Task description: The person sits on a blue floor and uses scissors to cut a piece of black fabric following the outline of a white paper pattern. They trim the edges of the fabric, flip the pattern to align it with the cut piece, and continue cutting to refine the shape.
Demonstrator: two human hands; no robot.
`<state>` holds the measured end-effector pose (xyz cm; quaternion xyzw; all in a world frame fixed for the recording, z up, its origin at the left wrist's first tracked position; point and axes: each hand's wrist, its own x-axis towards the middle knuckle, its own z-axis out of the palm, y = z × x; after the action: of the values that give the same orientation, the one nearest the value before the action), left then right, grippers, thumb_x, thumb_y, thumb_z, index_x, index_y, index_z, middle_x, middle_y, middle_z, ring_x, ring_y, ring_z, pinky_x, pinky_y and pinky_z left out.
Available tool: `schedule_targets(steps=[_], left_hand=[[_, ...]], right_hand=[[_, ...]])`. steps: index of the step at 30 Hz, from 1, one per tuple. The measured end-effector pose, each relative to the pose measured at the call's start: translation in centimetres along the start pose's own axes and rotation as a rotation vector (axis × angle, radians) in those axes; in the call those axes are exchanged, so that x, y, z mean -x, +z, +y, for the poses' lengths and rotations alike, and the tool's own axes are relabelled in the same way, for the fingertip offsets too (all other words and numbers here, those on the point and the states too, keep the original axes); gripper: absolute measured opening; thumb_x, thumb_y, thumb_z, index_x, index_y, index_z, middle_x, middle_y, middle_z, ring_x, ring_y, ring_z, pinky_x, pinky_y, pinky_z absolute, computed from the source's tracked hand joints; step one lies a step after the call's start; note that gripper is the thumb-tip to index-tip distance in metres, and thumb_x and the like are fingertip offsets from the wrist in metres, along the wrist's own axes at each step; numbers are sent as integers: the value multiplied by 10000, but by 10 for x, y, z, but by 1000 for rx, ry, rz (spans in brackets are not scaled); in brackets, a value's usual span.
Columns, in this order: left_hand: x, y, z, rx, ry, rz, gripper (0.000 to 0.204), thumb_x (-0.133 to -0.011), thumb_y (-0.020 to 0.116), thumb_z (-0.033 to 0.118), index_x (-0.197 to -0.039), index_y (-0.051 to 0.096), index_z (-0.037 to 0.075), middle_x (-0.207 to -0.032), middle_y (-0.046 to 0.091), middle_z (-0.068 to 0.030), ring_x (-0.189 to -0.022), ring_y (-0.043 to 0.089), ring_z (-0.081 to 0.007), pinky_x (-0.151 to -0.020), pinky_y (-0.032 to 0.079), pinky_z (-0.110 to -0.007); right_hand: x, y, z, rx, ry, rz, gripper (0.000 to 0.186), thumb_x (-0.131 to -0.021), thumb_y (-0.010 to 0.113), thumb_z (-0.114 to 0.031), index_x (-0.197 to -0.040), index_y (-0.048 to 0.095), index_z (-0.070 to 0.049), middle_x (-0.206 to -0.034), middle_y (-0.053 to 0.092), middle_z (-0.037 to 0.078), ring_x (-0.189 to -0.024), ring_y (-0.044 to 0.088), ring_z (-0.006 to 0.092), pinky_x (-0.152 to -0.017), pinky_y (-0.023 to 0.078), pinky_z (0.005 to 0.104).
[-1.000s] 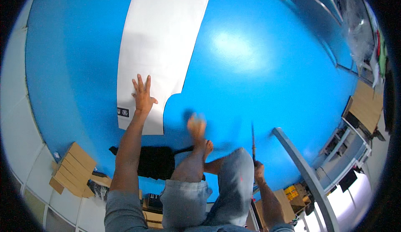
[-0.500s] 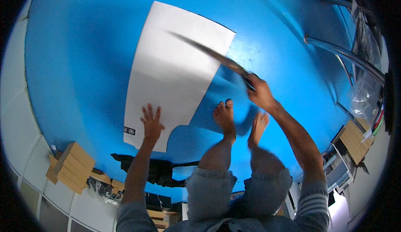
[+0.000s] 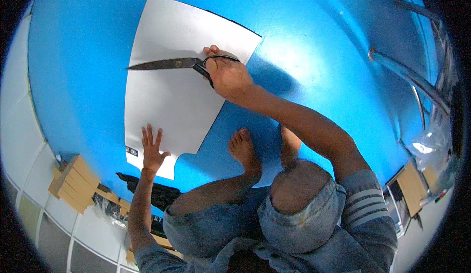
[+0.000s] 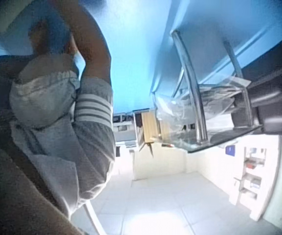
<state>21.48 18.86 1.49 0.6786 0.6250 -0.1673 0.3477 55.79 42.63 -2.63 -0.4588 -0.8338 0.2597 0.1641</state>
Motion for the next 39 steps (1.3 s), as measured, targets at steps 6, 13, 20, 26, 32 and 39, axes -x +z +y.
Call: schedule_targets(steps=[6,13,20,26,32,39], left_hand=[[-26,-26,26,-189,-158,150,831,-727,773,406,-1441,412,181,-1559,260,-107,-1438,206,-355,-1100,174,-660],[-183,-55,159,88,-137,610,866,-779,748,435,-1449,346,63,-1508,258,-264,-1355,249,-532,-990,331,-685],[-218,-59,191,-22,-306,495,946,-755,748,479,-1464,286,55,-1470,198,-342,-1297,232,-632,-875,471,-661],[-211,-71,199,30,-374,478,1118,-634,797,602,-1465,286,55,-1463,202,-344,-1301,241,-622,-849,467,-685],[-217,-87,208,-122,-406,427,1053,-645,804,587,-1408,351,21,-1401,303,-359,-1316,284,-567,-850,469,-661],[-221,-89,211,-107,-383,490,1050,-602,845,552,-1327,387,-53,-1272,402,-310,-1237,396,-450,-881,535,-484]], right_hand=[[-7,-15,9,-136,131,-130,311,-867,626,-209,-1038,521,29,-819,665,184,-704,679,339,-651,556,436],[-16,-18,5,-175,203,-210,323,-871,635,-248,-1012,519,19,-800,661,203,-761,680,350,-696,542,455],[-10,-18,19,-174,196,-165,280,-860,662,-237,-949,535,-4,-788,657,195,-718,655,384,-663,533,448],[41,-96,49,-790,273,-369,256,-816,728,-161,-998,619,-18,-684,603,40,-582,605,181,-530,495,316],[158,-174,121,-926,1009,-617,277,-958,575,-199,-1156,593,-7,-688,612,37,-522,513,90,-467,432,267],[208,-207,137,-1101,1003,-660,318,-979,546,-204,-1183,553,39,-776,518,-10,-610,499,77,-545,441,242]])
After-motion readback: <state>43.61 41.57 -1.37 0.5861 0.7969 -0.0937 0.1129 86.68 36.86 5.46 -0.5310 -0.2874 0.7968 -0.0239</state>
